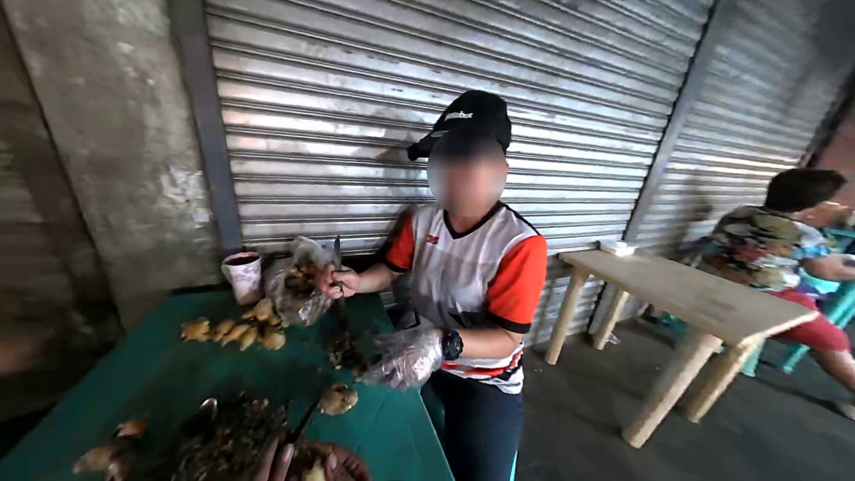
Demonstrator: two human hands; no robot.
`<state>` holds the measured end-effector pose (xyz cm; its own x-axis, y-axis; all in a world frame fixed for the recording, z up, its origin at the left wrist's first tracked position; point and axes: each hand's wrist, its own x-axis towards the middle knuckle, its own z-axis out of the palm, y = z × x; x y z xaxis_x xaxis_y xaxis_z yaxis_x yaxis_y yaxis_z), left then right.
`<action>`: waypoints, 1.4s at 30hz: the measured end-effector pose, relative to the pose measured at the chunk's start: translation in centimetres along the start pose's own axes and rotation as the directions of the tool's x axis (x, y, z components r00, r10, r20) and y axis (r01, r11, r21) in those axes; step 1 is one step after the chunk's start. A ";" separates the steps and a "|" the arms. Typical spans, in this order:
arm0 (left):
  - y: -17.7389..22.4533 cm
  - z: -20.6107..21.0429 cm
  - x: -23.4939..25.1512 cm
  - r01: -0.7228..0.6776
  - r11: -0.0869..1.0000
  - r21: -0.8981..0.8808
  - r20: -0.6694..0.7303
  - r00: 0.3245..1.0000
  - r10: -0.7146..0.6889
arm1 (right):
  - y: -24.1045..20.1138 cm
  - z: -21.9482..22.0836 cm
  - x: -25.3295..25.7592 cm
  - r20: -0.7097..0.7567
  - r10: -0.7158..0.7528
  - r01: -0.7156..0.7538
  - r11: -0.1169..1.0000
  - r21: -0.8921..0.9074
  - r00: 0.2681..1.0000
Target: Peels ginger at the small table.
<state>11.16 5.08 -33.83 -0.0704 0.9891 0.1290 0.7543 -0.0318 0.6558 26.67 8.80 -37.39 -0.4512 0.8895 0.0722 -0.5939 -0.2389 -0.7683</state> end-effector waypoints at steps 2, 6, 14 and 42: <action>0.1 -0.2 -0.2 -0.001 1.000 -0.030 0.001 1.000 0.001 | 0.0 -0.6 0.5 -0.005 0.002 -0.002 0.999 0.047 1.000; 0.1 -0.5 -0.5 0.001 0.996 -0.090 0.013 1.000 0.000 | 3.2 -2.0 0.5 0.098 -0.079 0.067 0.991 0.112 0.992; 0.0 -0.9 -0.8 0.025 0.991 -0.134 0.053 0.998 -0.018 | 3.6 -2.1 0.4 0.121 -0.094 0.077 0.987 0.138 0.988; 2.5 -0.6 -0.5 0.036 0.975 0.221 0.244 0.965 -0.091 | 2.7 -1.7 0.6 -0.100 -0.097 0.109 0.986 0.123 0.990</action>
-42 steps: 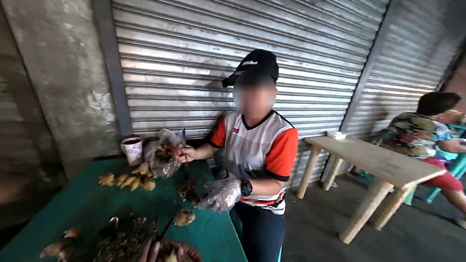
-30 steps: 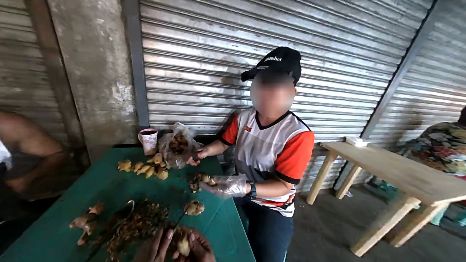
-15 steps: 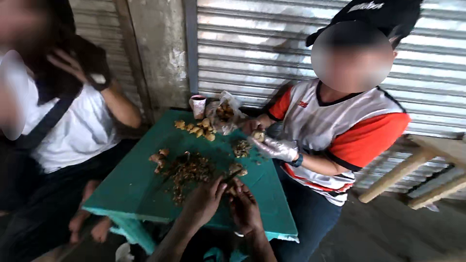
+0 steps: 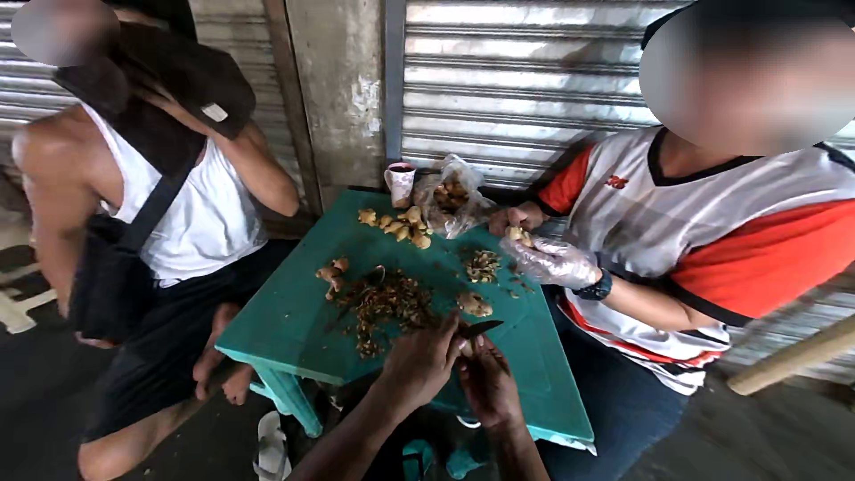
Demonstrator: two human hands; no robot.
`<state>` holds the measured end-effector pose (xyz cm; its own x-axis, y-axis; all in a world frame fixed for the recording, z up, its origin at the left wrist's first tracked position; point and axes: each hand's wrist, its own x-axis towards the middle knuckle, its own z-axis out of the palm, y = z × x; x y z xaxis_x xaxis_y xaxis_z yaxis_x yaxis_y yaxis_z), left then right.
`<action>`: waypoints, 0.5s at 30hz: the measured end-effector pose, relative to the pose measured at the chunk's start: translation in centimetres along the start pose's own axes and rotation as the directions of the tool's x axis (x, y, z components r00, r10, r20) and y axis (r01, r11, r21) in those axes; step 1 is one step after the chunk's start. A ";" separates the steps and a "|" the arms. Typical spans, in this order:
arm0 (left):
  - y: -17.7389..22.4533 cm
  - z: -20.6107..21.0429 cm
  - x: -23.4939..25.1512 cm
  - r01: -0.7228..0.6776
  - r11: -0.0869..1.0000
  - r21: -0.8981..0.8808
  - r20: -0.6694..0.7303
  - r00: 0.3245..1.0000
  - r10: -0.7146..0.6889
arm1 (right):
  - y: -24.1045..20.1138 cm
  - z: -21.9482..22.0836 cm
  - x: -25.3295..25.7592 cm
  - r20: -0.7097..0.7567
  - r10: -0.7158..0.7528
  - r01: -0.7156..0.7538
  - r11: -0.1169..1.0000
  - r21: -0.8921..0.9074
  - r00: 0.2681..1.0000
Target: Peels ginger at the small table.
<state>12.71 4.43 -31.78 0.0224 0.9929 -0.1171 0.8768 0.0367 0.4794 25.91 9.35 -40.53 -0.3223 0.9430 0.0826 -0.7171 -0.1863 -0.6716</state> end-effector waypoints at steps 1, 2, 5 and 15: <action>0.1 0.2 0.0 0.006 1.000 0.008 -0.014 1.000 -0.006 | 0.1 -0.1 0.1 0.004 -0.014 0.014 1.000 -0.002 1.000; 0.3 0.4 0.1 0.011 1.000 0.013 -0.033 0.999 -0.011 | 0.1 -0.1 0.1 0.008 -0.025 0.025 1.000 -0.011 1.000; 0.7 0.5 0.4 0.063 0.998 0.011 -0.075 0.995 -0.062 | 0.2 0.0 -0.1 0.002 -0.042 0.042 0.999 -0.023 0.999; -1.1 -0.5 0.7 -0.049 0.969 -0.241 -0.051 0.998 0.038 | -0.1 -0.1 0.0 -0.006 0.028 -0.028 0.992 0.123 1.000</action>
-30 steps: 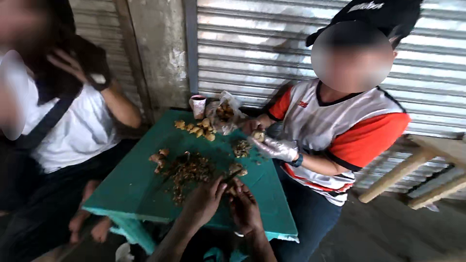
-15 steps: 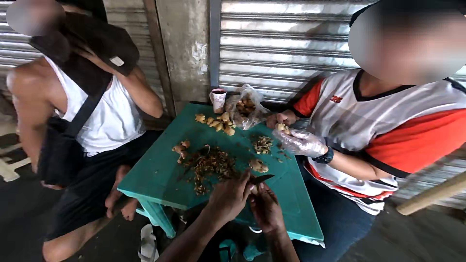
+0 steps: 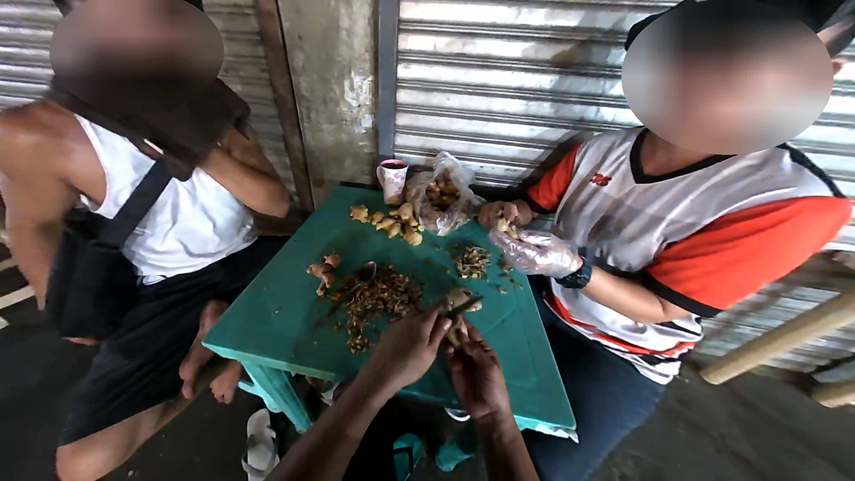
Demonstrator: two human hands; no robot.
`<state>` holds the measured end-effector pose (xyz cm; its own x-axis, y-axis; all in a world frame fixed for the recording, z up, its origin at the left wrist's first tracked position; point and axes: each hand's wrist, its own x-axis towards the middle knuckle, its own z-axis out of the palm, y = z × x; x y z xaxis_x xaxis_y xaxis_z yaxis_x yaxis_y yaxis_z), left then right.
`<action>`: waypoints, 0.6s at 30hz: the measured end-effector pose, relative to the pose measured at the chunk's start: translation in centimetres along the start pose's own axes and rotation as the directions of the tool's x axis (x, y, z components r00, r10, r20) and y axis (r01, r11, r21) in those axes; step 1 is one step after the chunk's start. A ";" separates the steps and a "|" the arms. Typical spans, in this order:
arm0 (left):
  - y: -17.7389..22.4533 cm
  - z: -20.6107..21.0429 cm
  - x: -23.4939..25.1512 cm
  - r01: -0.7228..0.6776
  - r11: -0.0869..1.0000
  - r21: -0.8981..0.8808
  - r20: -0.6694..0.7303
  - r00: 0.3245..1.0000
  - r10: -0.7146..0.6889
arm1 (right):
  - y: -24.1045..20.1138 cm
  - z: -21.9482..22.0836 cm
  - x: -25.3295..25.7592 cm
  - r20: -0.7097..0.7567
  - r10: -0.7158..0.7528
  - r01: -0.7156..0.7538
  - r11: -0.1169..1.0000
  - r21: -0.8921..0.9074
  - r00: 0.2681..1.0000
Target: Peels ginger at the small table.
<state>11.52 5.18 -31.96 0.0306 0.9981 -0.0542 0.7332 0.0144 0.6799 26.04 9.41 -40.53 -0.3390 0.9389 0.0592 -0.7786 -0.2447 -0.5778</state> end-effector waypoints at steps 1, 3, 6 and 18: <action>0.2 0.2 -0.3 -0.032 0.999 0.036 0.029 0.999 0.031 | 0.0 0.0 0.0 0.003 0.003 -0.003 1.000 0.003 1.000; 0.4 0.3 -0.9 -0.073 0.991 0.109 0.081 0.995 0.064 | -0.1 0.0 -0.2 0.008 0.011 -0.011 1.000 -0.004 1.000; 0.6 0.0 -1.1 -0.073 0.985 0.153 0.139 0.989 0.052 | -0.3 0.0 -0.3 0.004 0.028 -0.028 1.000 0.003 1.000; 0.2 0.8 0.0 -0.041 0.999 -0.004 0.110 0.993 0.042 | -0.9 -0.3 -0.3 -0.038 0.103 -0.095 0.981 0.168 0.994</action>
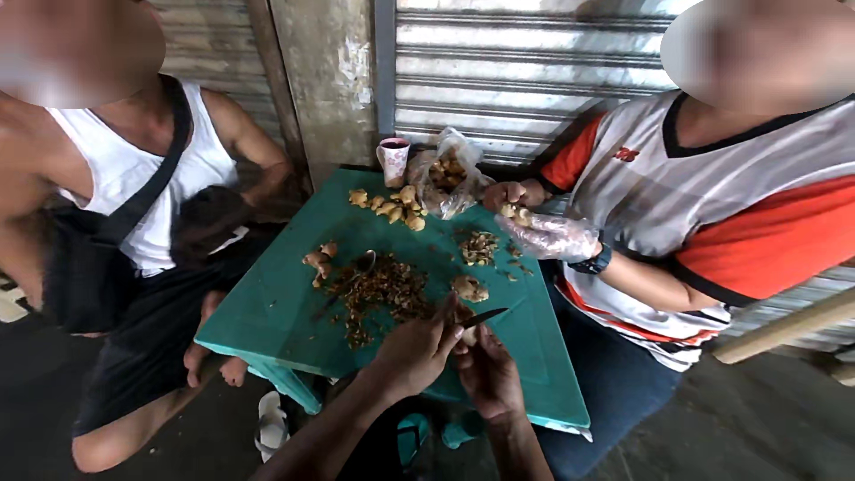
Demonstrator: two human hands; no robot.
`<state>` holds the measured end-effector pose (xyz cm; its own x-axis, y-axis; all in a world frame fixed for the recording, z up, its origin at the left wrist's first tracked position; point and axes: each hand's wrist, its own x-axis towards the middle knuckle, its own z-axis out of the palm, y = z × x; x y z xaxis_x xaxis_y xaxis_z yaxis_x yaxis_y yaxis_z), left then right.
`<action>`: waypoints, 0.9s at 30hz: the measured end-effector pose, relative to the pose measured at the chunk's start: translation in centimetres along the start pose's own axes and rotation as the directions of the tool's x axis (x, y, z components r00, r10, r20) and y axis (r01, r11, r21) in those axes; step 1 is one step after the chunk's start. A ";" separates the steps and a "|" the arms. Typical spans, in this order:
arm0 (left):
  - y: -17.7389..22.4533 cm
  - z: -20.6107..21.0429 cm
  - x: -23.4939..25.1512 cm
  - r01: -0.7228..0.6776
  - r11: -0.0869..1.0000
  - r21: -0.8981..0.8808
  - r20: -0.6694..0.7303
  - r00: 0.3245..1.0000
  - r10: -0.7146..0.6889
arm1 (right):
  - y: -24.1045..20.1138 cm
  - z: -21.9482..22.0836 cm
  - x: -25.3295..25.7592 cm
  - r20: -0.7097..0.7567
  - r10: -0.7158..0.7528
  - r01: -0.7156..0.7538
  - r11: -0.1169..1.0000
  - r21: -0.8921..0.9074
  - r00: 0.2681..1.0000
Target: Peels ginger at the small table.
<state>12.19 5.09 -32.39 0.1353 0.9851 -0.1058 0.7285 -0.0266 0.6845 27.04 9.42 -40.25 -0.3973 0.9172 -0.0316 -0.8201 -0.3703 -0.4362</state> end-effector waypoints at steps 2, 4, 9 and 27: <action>0.1 0.1 0.2 0.012 0.999 0.038 0.000 1.000 -0.012 | 0.0 -0.1 0.0 -0.001 0.005 -0.005 1.000 0.009 1.000; 0.6 0.1 0.2 0.049 0.993 0.106 -0.005 0.999 -0.049 | 0.1 -0.3 0.2 0.010 -0.003 0.003 1.000 -0.015 1.000; 1.4 0.0 0.7 0.150 0.964 0.218 -0.038 0.989 -0.145 | 0.7 -0.2 0.3 0.040 -0.066 0.073 0.977 -0.198 0.997; 0.3 -1.9 3.3 0.206 0.928 0.310 -0.176 0.972 -0.157 | 0.3 0.2 0.4 -0.011 -0.014 0.012 0.985 -0.175 1.000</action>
<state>11.62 8.67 -31.17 -0.1010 0.9914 -0.0839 0.9123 0.1259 0.3898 26.61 9.63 -40.20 -0.3811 0.9238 -0.0356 -0.7401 -0.3280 -0.5871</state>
